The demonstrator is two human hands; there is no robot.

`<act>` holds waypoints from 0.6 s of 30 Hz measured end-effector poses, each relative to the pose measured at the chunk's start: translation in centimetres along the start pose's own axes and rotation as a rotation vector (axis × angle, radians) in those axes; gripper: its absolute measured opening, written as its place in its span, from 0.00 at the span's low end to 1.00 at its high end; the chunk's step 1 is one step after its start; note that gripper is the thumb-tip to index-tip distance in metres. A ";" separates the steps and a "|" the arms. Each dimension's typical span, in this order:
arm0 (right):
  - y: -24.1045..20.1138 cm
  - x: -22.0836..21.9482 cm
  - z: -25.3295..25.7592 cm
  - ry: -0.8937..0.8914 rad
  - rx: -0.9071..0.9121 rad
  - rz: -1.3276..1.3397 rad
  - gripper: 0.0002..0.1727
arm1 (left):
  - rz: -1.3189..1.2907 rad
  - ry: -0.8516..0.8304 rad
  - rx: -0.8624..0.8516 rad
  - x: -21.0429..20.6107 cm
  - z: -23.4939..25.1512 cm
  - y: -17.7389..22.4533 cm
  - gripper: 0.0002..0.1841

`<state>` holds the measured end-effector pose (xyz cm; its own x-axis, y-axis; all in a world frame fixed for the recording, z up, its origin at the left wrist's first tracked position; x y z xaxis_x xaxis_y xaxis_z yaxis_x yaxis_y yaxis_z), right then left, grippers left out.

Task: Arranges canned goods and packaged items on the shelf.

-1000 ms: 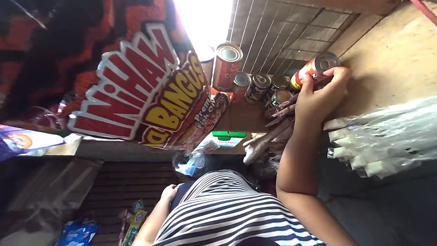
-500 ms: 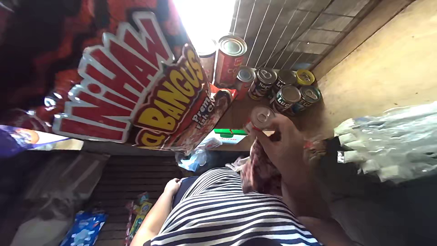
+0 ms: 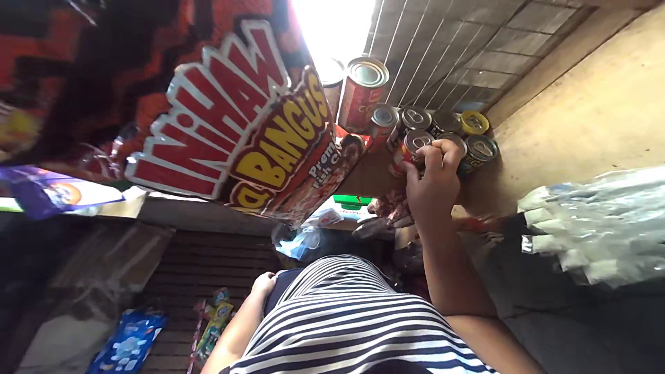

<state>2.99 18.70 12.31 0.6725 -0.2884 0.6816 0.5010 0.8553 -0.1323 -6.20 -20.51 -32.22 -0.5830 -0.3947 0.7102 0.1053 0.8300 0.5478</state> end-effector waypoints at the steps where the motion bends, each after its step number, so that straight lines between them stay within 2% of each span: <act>1: 0.0 0.1 -0.1 -0.006 -0.002 0.004 0.13 | -0.098 -0.198 0.209 -1.4 2.0 -2.1 0.24; 2: 0.0 0.3 -0.3 -0.017 -0.002 0.016 0.15 | -0.158 -0.258 0.334 -2.1 2.9 -3.0 0.22; 4: 0.0 1.2 -1.3 -0.034 0.019 0.056 0.18 | -0.198 -0.258 0.410 -2.3 3.3 -3.3 0.21; 6: 0.0 2.3 -2.9 -0.014 0.092 0.127 0.19 | -0.198 -0.234 0.407 -2.3 3.0 -3.2 0.21; 9: 0.5 2.8 -5.6 -0.028 0.211 0.253 0.16 | -0.186 -0.248 0.400 -2.2 2.9 -3.3 0.21; 14: 1.0 2.3 -8.4 -0.214 0.399 0.410 0.16 | -0.135 -0.286 0.381 -1.9 3.4 -2.2 0.21; 16: 0.9 1.9 -9.2 -0.261 0.442 0.424 0.17 | -0.142 -0.308 0.339 -1.7 3.8 -0.6 0.22; 18: 0.6 1.3 -9.8 -0.304 0.476 0.433 0.18 | -0.225 -0.338 0.236 -0.5 3.4 3.7 0.22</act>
<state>9.56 14.63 6.05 0.5406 0.1930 0.8188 -0.1159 0.9811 -0.1547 -8.27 -15.91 -32.11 -0.8039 -0.4570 0.3806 -0.2170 0.8212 0.5278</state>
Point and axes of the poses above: each hand's wrist, its own z-axis towards the middle knuckle, its own x-axis out of the back of the hand, y = z × x, the point moved 6 cm from there along z, towards the middle knuckle, and after that the axes turned 12 degrees about -z, right-handed, at the moved point
